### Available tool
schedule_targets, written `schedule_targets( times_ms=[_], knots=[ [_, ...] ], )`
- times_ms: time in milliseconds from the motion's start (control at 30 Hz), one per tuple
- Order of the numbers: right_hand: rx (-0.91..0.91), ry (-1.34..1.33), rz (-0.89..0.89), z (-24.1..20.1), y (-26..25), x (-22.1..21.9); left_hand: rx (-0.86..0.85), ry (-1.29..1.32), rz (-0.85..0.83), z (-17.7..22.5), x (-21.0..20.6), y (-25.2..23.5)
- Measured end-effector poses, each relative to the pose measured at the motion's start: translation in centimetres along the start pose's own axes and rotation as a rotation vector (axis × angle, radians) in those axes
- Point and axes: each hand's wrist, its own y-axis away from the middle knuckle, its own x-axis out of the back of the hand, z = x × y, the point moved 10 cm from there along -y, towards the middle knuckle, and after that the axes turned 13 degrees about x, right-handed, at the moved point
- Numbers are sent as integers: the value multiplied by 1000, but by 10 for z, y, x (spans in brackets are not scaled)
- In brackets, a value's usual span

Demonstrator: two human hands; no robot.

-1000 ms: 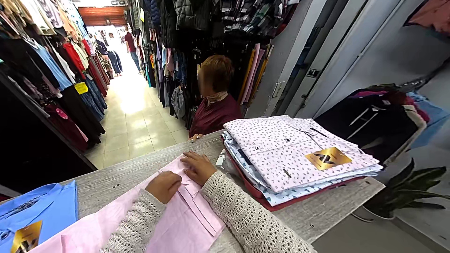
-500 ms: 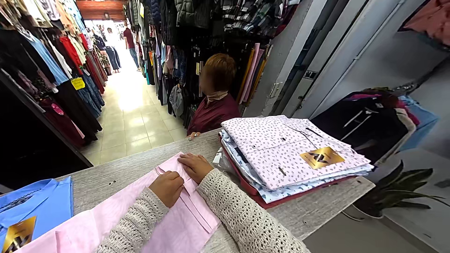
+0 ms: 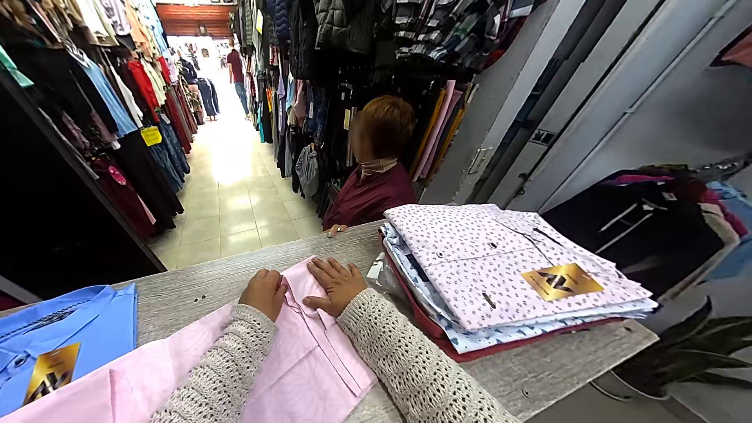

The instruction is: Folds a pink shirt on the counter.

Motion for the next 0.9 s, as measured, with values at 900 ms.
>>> schedule_targets(
  times_ms=[900],
  knots=[
    [200, -155, 194, -4, 2, 15, -842, 150, 206, 65, 3, 81]
  ],
)
